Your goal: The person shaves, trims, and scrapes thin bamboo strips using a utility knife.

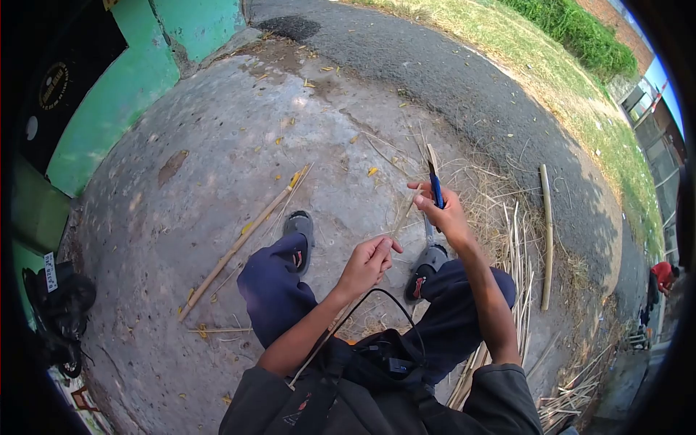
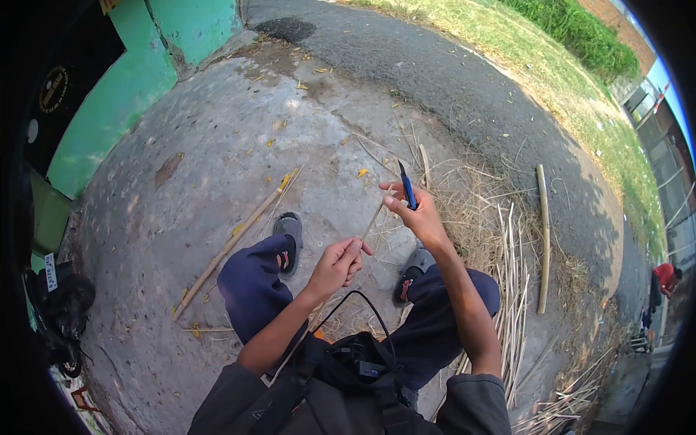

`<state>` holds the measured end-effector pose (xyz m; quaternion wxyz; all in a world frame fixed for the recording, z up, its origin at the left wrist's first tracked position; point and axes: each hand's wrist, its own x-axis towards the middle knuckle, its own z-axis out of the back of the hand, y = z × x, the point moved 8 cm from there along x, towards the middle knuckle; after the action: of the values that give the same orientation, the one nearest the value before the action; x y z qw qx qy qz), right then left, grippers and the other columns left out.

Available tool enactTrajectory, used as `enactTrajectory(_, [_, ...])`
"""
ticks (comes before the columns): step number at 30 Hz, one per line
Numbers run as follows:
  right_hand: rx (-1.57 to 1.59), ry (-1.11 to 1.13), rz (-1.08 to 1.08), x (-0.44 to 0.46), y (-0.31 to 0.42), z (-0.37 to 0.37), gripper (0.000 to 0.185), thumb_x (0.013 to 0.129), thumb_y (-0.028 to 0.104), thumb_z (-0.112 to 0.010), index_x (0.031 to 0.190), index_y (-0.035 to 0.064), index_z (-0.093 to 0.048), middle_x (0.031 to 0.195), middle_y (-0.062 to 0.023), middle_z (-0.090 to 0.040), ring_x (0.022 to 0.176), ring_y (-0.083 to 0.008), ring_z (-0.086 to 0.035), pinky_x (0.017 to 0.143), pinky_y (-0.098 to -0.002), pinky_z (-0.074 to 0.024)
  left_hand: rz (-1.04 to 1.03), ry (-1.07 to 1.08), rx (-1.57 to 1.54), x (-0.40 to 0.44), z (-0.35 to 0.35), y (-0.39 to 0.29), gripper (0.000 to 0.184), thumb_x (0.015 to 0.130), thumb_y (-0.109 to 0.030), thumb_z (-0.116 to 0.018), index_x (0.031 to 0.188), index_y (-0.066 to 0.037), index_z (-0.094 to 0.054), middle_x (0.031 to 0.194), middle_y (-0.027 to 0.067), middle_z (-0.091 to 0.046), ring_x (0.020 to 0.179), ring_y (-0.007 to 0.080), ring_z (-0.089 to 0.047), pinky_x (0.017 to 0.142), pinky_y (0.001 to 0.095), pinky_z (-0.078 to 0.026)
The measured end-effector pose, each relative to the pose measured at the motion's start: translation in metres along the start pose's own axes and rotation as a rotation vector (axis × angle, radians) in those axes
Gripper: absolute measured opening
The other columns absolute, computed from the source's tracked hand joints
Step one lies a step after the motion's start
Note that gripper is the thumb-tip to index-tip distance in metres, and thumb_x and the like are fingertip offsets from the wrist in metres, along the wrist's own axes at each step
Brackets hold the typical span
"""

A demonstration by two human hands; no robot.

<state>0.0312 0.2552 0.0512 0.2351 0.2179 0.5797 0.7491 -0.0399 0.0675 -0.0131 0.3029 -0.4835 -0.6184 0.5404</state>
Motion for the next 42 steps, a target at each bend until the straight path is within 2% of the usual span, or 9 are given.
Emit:
enactTrajectory(2, [0.155, 0.074, -0.184, 0.000, -0.022, -0.004, 0.032, 0.095, 0.035, -0.080, 0.106, 0.0057, -0.074, 0.070, 0.0089, -0.051, 0.058, -0.0019, -0.038, 0.053, -0.0242, -0.0265, 0.154, 0.166, -0.302, -0.001, -0.012, 0.007, 0.035, 0.117, -0.032, -0.044, 0.114, -0.002, -0.062, 0.067, -0.0057, -0.041, 0.049, 0.0021, -0.035, 0.043, 0.0223, -0.031])
enactTrajectory(6, [0.284, 0.054, -0.141, 0.001, -0.024, -0.004, 0.028, 0.094, 0.032, -0.083, 0.097, 0.0060, -0.075, 0.068, 0.0093, -0.052, 0.055, -0.0008, -0.035, 0.050, -0.0241, -0.0243, 0.225, 0.237, -0.443, -0.005, -0.020, 0.001, 0.036, 0.116, -0.033, -0.045, 0.115, -0.001, -0.061, 0.068, -0.0049, -0.042, 0.049, 0.0016, -0.034, 0.043, 0.0223, -0.032])
enactTrajectory(13, [0.112, -0.019, -0.110, 0.005, -0.028, 0.002, 0.027, 0.096, 0.029, -0.080, 0.095, 0.0031, -0.073, 0.072, 0.0039, -0.065, 0.063, -0.0064, -0.054, 0.057, -0.0305, -0.0404, 0.040, -0.020, 0.028, 0.000, -0.001, 0.007, 0.036, 0.116, -0.032, -0.048, 0.101, -0.002, -0.061, 0.070, -0.0038, -0.046, 0.049, 0.0026, -0.037, 0.044, 0.0231, -0.036])
enactTrajectory(16, [0.046, -0.137, 0.196, 0.000, -0.009, 0.002, 0.031, 0.101, 0.032, -0.072, 0.099, 0.0012, -0.070, 0.073, -0.0061, -0.069, 0.069, -0.0185, -0.065, 0.064, -0.0397, -0.0479, -0.084, -0.117, 0.150, 0.004, 0.007, 0.002, 0.035, 0.115, -0.029, -0.049, 0.095, -0.003, -0.060, 0.069, -0.0034, -0.048, 0.049, 0.0030, -0.039, 0.045, 0.0239, -0.036])
enactTrajectory(19, [-0.516, 0.047, 0.269, -0.018, -0.006, -0.020, 0.038, 0.107, 0.041, -0.057, 0.104, 0.0037, -0.064, 0.073, -0.0234, -0.062, 0.072, -0.0428, -0.065, 0.066, -0.0478, -0.0476, -0.174, -0.191, 0.253, 0.004, 0.016, -0.007, 0.035, 0.115, -0.028, -0.049, 0.092, -0.003, -0.059, 0.065, -0.0035, -0.047, 0.049, 0.0034, -0.041, 0.045, 0.0246, -0.036])
enactTrajectory(30, [-0.782, 0.184, 0.323, -0.034, -0.005, -0.050, 0.039, 0.107, 0.043, -0.057, 0.099, 0.0051, -0.054, 0.075, -0.0195, -0.064, 0.072, -0.0437, -0.066, 0.063, -0.0531, -0.0463, -0.278, -0.236, 0.414, -0.001, 0.017, -0.018, 0.037, 0.116, -0.026, -0.044, 0.091, -0.002, -0.054, 0.062, 0.0021, -0.047, 0.054, 0.0092, -0.048, 0.052, 0.0324, -0.038])
enactTrajectory(39, [-0.888, 0.169, 0.298, -0.035, -0.009, -0.054, 0.041, 0.107, 0.045, -0.055, 0.097, 0.0063, -0.053, 0.077, -0.0161, -0.067, 0.072, -0.0414, -0.068, 0.059, -0.0499, -0.0484, -0.355, -0.346, 0.581, -0.006, 0.013, -0.028, 0.032, 0.114, -0.020, -0.046, 0.093, 0.002, -0.055, 0.069, 0.0186, -0.057, 0.058, 0.0338, -0.059, 0.060, 0.0425, -0.044])
enactTrajectory(41, [-0.921, 0.139, 0.329, -0.035, -0.006, -0.054, 0.041, 0.107, 0.047, -0.056, 0.096, 0.0072, -0.053, 0.077, -0.0143, -0.067, 0.071, -0.0402, -0.068, 0.057, -0.0488, -0.0491, -0.260, -0.311, 0.605, -0.005, 0.011, -0.028, 0.028, 0.113, -0.018, -0.046, 0.095, 0.003, -0.055, 0.080, 0.0252, -0.066, 0.079, 0.0486, -0.068, 0.066, 0.0502, -0.050])
enactTrajectory(42, [-0.920, 0.135, 0.330, -0.034, -0.007, -0.053, 0.041, 0.107, 0.047, -0.056, 0.096, 0.0072, -0.053, 0.077, -0.0143, -0.067, 0.071, -0.0402, -0.068, 0.057, -0.0488, -0.0491, -0.262, -0.309, 0.608, -0.005, 0.011, -0.027, 0.028, 0.113, -0.018, -0.046, 0.095, 0.003, -0.055, 0.080, 0.0252, -0.066, 0.079, 0.0486, -0.068, 0.066, 0.0502, -0.050])
